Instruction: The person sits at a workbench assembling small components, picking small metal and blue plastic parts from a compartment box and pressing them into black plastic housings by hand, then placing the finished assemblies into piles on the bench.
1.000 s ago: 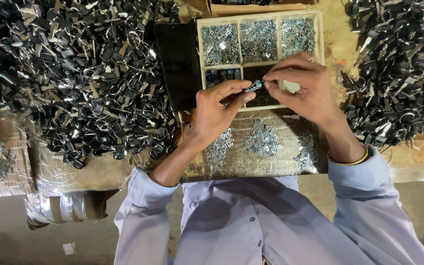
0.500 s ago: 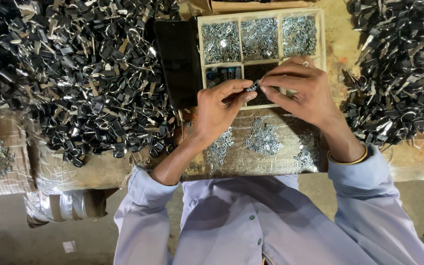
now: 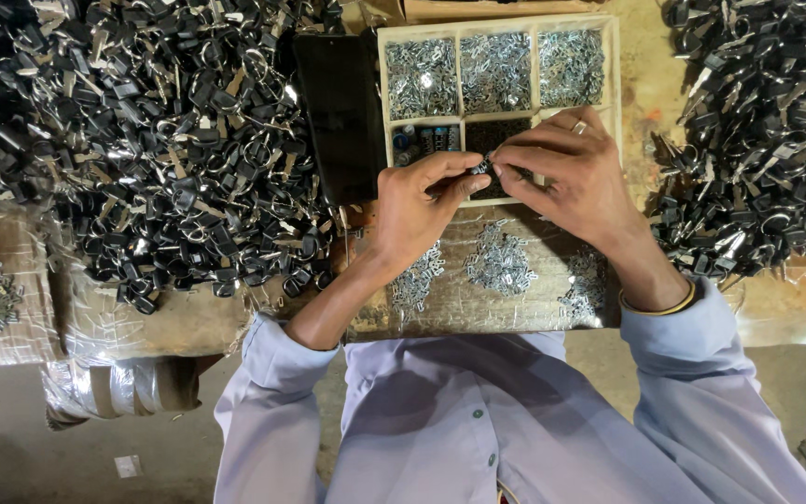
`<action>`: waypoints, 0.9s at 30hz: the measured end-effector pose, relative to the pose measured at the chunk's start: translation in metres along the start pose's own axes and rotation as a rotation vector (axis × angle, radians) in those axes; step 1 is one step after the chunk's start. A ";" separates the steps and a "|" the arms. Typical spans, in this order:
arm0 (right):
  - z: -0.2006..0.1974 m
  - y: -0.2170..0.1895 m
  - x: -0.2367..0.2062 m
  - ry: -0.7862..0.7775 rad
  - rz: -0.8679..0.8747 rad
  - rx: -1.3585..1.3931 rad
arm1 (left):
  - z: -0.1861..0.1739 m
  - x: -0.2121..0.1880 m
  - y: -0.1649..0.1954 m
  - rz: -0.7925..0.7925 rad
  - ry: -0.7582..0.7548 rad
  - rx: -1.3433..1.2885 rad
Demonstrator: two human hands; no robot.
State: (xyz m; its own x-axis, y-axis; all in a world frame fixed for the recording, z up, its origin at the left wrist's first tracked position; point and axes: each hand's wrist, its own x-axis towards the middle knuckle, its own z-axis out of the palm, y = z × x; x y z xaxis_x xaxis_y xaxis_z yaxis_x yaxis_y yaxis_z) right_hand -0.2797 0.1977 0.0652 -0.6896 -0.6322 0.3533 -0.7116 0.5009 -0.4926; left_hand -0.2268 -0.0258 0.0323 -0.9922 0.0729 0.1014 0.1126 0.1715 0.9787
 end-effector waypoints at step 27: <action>0.009 0.015 0.000 0.137 0.281 0.600 | 0.000 -0.001 0.000 0.041 0.020 -0.079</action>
State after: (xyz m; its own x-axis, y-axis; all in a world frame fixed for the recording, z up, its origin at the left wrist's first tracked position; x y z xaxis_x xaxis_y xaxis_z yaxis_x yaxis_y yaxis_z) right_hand -0.2891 0.1995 0.0510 -0.8763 -0.4257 0.2255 -0.3321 0.1948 -0.9229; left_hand -0.2262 -0.0255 0.0324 -0.9878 0.0586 0.1444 0.1493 0.0907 0.9846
